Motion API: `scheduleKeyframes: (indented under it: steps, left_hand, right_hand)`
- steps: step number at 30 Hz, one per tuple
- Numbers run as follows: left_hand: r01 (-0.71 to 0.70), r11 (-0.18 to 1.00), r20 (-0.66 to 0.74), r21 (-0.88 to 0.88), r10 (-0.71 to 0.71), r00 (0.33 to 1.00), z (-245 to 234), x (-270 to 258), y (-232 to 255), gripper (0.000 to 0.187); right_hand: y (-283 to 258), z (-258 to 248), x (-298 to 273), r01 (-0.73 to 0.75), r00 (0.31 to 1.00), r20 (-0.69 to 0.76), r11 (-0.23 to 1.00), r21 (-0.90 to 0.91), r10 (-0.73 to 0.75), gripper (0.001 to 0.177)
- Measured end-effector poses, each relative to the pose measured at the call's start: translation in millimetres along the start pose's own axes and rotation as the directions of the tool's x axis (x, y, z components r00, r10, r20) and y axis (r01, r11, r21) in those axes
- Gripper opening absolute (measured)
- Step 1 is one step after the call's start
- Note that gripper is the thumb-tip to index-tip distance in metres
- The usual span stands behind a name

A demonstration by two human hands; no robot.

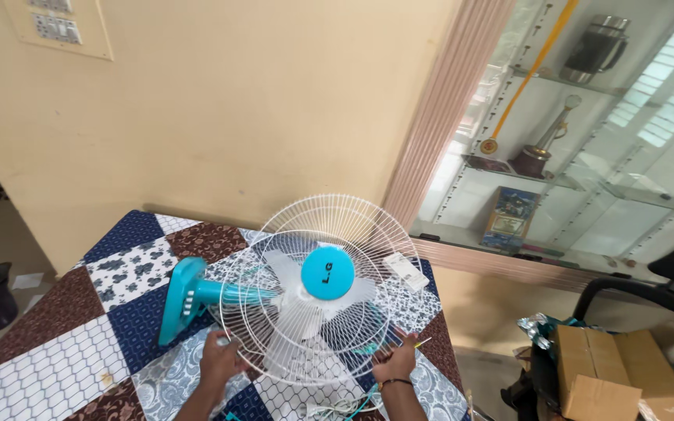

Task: The person disassembles a small table fan by removing the front grille and then uses a screwdriver to cut and strip the fan's power cord. The person manipulates the cord and screwdriver to expose the internal wires.

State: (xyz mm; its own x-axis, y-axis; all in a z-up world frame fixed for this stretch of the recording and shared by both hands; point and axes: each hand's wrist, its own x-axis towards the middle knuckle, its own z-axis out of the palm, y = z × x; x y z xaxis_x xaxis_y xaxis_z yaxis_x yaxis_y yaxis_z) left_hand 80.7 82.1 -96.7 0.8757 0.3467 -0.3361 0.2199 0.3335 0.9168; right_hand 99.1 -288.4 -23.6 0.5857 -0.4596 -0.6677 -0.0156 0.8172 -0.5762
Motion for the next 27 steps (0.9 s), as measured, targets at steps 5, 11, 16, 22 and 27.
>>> scheduleKeyframes:
  steps: [5, 11, 16, 22, 27]
  left_hand:
    - [-0.046, 0.999, -0.041, 0.026, 0.047, 0.998, 16.7, 28.1, 17.2, 0.037]
    - [-0.138, 0.990, 0.051, -0.026, 0.139, 0.989, 27.3, 47.8, 23.8, 0.060]
    - [-0.152, 0.988, 0.209, 0.027, 0.143, 0.967, 30.4, 23.5, 40.0, 0.089]
    - [0.159, 0.974, 0.152, 0.164, -0.184, 0.971, 45.0, -42.7, 62.0, 0.098]
    - [0.219, 0.972, 0.202, -0.088, -0.198, 0.959, 60.1, -63.8, 60.9, 0.093]
  right_hand:
    - [-24.4, -2.7, -2.2, 0.063, 0.978, 0.190, 0.990, 0.125, -0.086, 0.056]
    - [-44.2, -15.8, 3.9, -0.036, 0.995, 0.101, 0.977, 0.212, 0.015, 0.066]
    - [-45.6, -26.2, 6.4, -0.037, 0.991, 0.134, 0.960, 0.279, -0.001, 0.056]
    - [-48.5, -38.4, 3.7, -0.058, 0.998, 0.046, 0.939, 0.340, 0.045, 0.051]
    - [-48.6, -56.4, 10.0, -0.038, 0.997, 0.069, 0.949, 0.314, 0.017, 0.050]
